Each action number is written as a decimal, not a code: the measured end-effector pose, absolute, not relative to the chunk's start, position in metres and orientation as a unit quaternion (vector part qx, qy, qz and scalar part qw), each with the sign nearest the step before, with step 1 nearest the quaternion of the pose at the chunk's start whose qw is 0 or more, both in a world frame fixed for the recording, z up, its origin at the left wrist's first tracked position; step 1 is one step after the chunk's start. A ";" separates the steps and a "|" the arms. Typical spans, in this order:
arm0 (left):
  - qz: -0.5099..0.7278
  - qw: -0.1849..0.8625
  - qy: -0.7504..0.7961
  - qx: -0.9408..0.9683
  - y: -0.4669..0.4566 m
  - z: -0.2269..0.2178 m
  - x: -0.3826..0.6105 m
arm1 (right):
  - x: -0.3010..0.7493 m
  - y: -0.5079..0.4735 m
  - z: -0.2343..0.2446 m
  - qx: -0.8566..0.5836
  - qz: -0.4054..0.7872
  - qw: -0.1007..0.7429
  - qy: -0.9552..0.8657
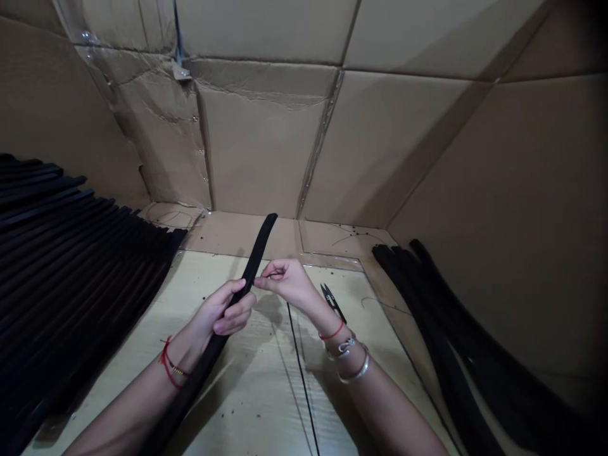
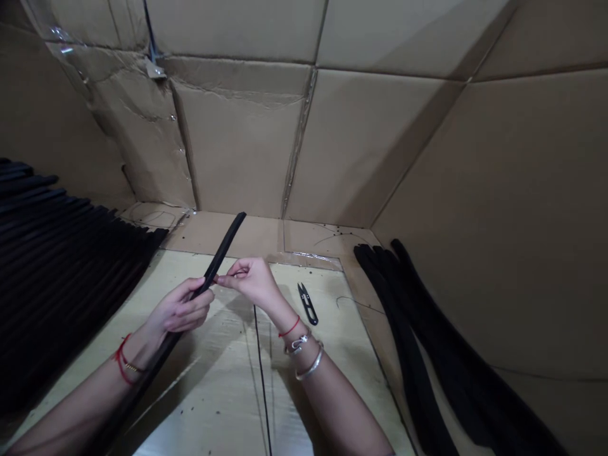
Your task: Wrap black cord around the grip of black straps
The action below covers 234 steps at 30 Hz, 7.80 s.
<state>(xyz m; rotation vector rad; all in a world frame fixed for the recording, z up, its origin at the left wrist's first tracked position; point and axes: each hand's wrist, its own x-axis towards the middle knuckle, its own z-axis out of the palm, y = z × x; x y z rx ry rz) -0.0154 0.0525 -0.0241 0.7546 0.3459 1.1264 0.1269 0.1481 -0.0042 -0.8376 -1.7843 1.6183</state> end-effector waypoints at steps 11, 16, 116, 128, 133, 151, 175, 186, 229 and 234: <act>0.425 0.832 0.118 0.335 0.027 -0.036 0.020 | 0.134 0.175 -0.035 -0.277 0.608 0.196 -0.718; 0.406 0.823 0.154 0.367 0.013 -0.034 0.038 | 0.154 0.192 -0.024 -0.310 0.577 0.221 -0.723; 0.565 0.541 0.430 0.451 0.035 0.001 -0.006 | 0.119 0.098 0.023 -0.209 0.754 0.350 -0.515; 0.594 0.438 0.485 0.469 0.031 0.003 -0.007 | 0.123 0.099 0.022 -0.290 0.678 0.390 -0.551; 0.637 0.469 0.436 0.429 0.029 0.005 -0.002 | 0.121 0.094 0.022 -0.267 0.705 0.414 -0.509; 0.518 0.766 0.169 0.341 0.037 -0.010 -0.001 | 0.127 0.099 0.027 -0.234 0.741 0.326 -0.539; 0.572 0.309 0.584 0.485 0.031 0.000 0.010 | 0.125 0.099 0.035 -0.348 0.584 0.417 -0.604; 0.504 0.058 0.671 0.540 0.036 -0.006 0.025 | 0.123 0.098 0.031 -0.325 0.572 0.428 -0.620; 0.347 -0.130 0.689 0.623 0.039 -0.007 0.023 | 0.127 0.085 0.040 -0.349 0.511 0.489 -0.615; 0.417 -0.076 0.668 0.612 0.037 -0.002 0.023 | 0.126 0.090 0.037 -0.340 0.526 0.492 -0.605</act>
